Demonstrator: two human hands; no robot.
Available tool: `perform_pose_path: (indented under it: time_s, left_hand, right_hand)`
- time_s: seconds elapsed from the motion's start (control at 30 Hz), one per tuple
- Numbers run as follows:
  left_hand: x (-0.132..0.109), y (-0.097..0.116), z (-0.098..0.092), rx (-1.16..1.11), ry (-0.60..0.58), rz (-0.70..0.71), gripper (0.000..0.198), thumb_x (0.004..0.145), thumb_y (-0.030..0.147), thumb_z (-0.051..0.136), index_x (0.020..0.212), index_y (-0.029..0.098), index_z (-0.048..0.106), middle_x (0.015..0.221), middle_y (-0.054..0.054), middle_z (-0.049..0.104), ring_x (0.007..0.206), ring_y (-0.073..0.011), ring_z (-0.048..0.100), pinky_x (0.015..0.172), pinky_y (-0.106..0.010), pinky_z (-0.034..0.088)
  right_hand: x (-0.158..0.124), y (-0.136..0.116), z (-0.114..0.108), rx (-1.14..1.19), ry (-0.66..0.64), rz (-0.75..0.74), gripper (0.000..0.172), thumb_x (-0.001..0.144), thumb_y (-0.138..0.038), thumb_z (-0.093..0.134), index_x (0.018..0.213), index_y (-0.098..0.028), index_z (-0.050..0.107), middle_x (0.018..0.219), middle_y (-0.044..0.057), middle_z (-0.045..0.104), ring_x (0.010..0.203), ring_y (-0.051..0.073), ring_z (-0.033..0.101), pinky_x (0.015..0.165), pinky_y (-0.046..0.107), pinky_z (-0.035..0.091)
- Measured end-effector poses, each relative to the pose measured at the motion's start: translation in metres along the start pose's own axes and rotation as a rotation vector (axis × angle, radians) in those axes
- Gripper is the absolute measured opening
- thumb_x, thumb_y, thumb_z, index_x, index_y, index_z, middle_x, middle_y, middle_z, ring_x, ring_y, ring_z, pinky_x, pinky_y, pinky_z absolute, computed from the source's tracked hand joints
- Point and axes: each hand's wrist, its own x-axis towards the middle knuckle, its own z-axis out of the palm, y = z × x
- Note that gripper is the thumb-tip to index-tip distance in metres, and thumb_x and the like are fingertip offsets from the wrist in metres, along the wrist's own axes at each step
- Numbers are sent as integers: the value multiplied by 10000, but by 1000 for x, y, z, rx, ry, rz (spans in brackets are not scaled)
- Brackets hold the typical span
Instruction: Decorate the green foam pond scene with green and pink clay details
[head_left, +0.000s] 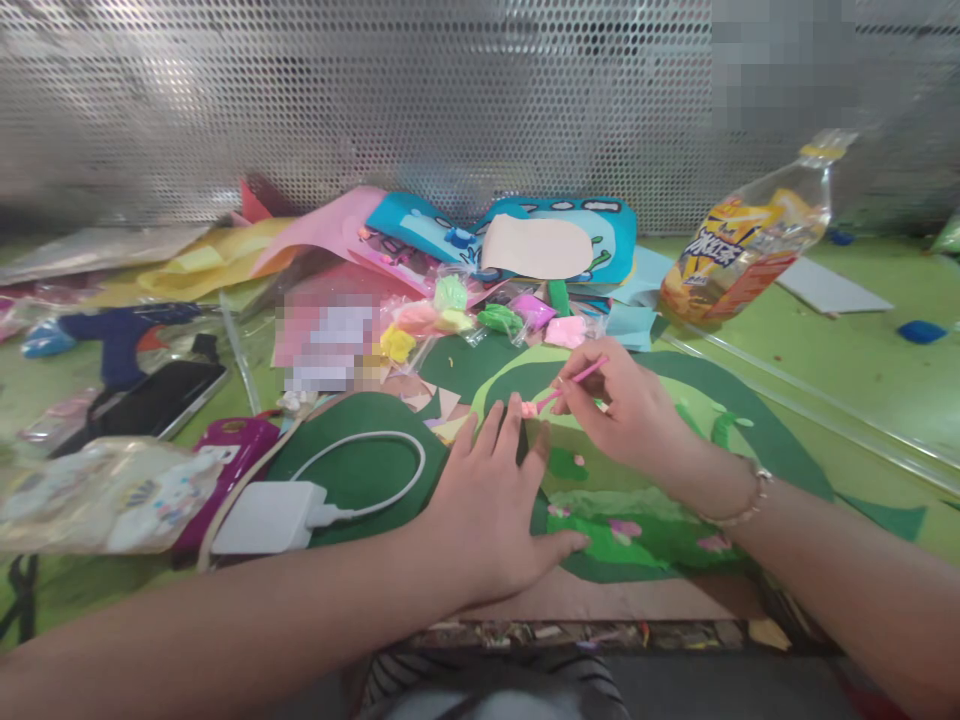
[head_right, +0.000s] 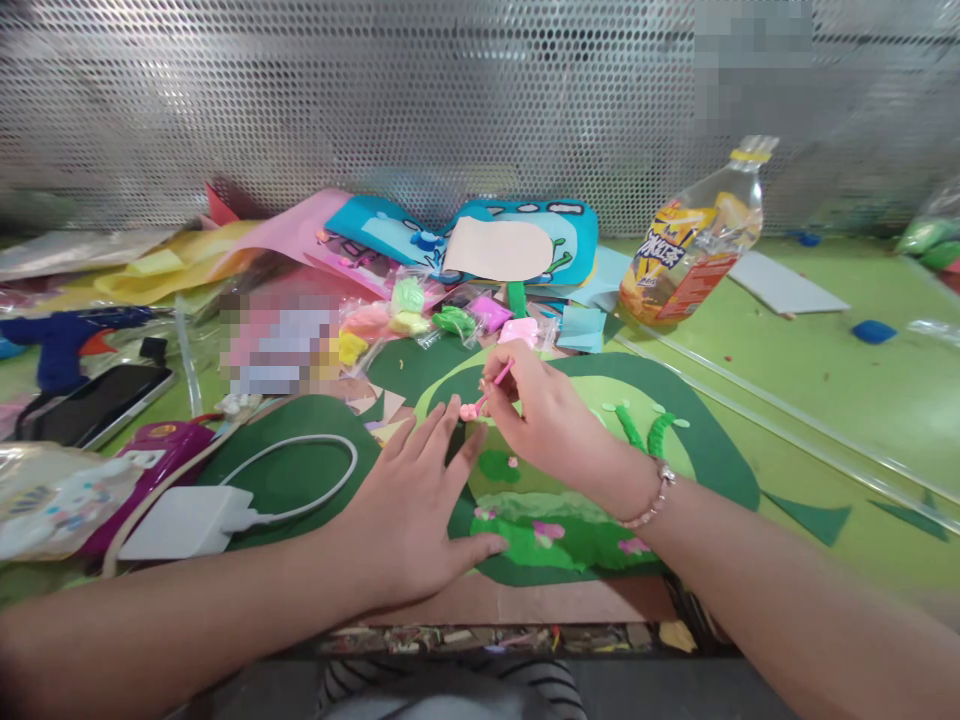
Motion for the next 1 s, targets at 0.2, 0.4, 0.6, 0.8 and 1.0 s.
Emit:
perform_pose_path:
  time_s: [0.2, 0.4, 0.6, 0.8, 1.0]
  left_hand:
    - [4, -1, -4, -3, -37, -10, 868, 814, 714, 274, 1412, 87, 229, 1452, -242, 223, 1355, -365, 170, 1067, -552, 167]
    - [4, -2, -4, -9, -40, -13, 799, 839, 669, 281, 1387, 88, 285, 1461, -231, 207, 1350, -364, 184, 1069, -534, 185]
    - [3, -3, -1, -14, -21, -7, 767, 840, 663, 299, 1373, 111, 316, 1449, -244, 222, 1348, -366, 194, 1057, -533, 209]
    - [4, -2, -2, 2, -18, -5, 767, 832, 663, 322, 1364, 110, 334, 1449, -231, 233, 1355, -361, 176, 1061, -525, 219]
    - [5, -1, -3, 13, -34, -5, 763, 836, 656, 317, 1349, 92, 363, 1435, -229, 267, 1333, -377, 215, 1059, -530, 222]
  right_hand:
    - [0, 0, 0, 22, 11, -12, 51, 878, -165, 438, 906, -204, 420, 802, 26, 565, 693, 129, 623, 621, 266, 503]
    - [1, 1, 1, 28, -10, -3, 42, 879, -174, 435, 914, -196, 433, 819, 35, 578, 699, 133, 619, 626, 275, 502]
    - [-1, -2, 0, 10, -44, -29, 39, 873, -179, 449, 900, -205, 440, 777, 26, 587, 669, 128, 611, 585, 259, 484]
    - [-2, -1, 1, -77, -98, -100, 31, 858, -191, 467, 881, -211, 465, 754, 22, 598, 638, 131, 584, 567, 264, 471]
    - [-2, -3, 2, -136, -106, -180, 80, 857, -156, 437, 867, -207, 498, 815, 37, 598, 706, 140, 571, 598, 272, 463]
